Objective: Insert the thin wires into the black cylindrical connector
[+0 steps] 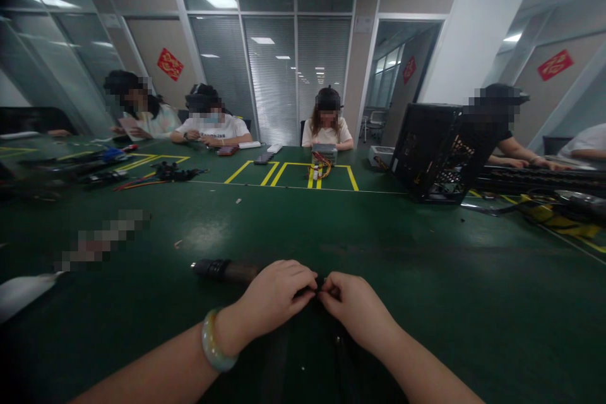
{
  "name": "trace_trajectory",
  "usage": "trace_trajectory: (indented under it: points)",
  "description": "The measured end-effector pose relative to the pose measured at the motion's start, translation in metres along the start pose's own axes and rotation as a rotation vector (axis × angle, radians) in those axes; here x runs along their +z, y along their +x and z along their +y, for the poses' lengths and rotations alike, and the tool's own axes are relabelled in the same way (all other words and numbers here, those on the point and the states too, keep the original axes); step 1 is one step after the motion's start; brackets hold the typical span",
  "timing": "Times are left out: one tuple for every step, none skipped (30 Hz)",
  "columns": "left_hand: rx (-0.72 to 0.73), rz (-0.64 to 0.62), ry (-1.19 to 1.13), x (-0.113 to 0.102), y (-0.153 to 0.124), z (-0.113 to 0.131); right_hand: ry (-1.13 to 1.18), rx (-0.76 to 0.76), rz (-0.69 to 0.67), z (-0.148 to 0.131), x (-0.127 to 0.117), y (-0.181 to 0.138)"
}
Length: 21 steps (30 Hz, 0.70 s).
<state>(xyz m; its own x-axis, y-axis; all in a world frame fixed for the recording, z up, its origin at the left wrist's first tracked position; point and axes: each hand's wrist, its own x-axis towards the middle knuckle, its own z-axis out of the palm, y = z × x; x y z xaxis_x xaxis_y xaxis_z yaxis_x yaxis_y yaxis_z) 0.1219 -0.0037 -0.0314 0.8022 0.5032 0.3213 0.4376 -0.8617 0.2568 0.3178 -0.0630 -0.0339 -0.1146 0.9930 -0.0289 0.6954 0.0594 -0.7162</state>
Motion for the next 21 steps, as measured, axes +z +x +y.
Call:
trace_trajectory:
  points:
    - [-0.001,0.000,0.003,0.0001,0.0002,-0.0001,0.016,0.002,0.010,0.0013,0.0012,0.0004]
    - [-0.002,-0.001,0.006,0.0002,0.0004,-0.0001,0.030,0.005,0.019,0.0025,0.0023,0.0010]
    - [-0.001,-0.002,0.010,0.0002,0.0006,-0.0001,0.039,0.008,0.024,0.0035,0.0031,0.0016]
    - [-0.001,-0.003,0.013,0.0002,0.0008,0.0000,0.045,0.008,0.026,0.0042,0.0036,0.0021]
    - [0.001,-0.002,0.014,0.0002,0.0009,0.0001,0.047,0.008,0.027,0.0045,0.0037,0.0025]
    - [0.003,-0.001,0.014,0.0002,0.0010,0.0002,0.046,0.006,0.025,0.0044,0.0034,0.0027]
    - [0.005,0.001,0.014,0.0002,0.0011,0.0002,0.044,0.006,0.019,0.0039,0.0028,0.0027]
    - [0.006,0.003,0.013,0.0002,0.0010,0.0003,0.041,0.006,0.011,0.0030,0.0020,0.0025]
    - [0.004,0.006,0.012,0.0001,0.0010,0.0003,0.040,0.007,0.003,0.0020,0.0011,0.0021]
    - [0.002,0.008,0.010,0.0001,0.0009,0.0003,0.039,0.006,-0.003,0.0010,0.0002,0.0017]
    - [0.001,0.008,0.008,0.0000,0.0008,0.0002,0.039,0.004,-0.007,0.0002,-0.0006,0.0012]
    - [0.000,0.009,0.004,-0.0001,0.0007,0.0001,0.039,0.002,-0.008,-0.0003,-0.0011,0.0008]
    - [0.000,0.008,-0.001,-0.0001,0.0006,0.0000,0.039,-0.002,-0.009,-0.0005,-0.0014,0.0005]
    - [0.000,0.007,-0.007,-0.0001,0.0005,-0.0002,0.039,-0.005,-0.010,-0.0004,-0.0014,0.0003]
    - [0.000,0.006,-0.014,-0.0001,0.0004,-0.0003,0.039,-0.005,-0.014,-0.0001,-0.0014,0.0003]
    - [0.000,0.006,-0.019,0.0000,0.0004,-0.0004,0.038,-0.005,-0.019,0.0001,-0.0014,0.0003]
    - [-0.002,0.006,-0.022,0.0002,0.0003,-0.0006,0.037,-0.003,-0.023,0.0003,-0.0014,0.0004]
    - [-0.003,0.006,-0.023,0.0003,0.0002,-0.0006,0.034,-0.002,-0.023,0.0002,-0.0015,0.0005]
    - [-0.003,0.005,-0.023,0.0004,0.0001,-0.0007,0.029,-0.001,-0.021,0.0000,-0.0017,0.0005]
    - [-0.004,0.003,-0.022,0.0006,0.0000,-0.0007,0.025,-0.002,-0.017,-0.0004,-0.0020,0.0005]
    - [-0.009,0.002,-0.020,0.0006,-0.0001,-0.0006,0.023,-0.004,-0.015,-0.0007,-0.0023,0.0005]
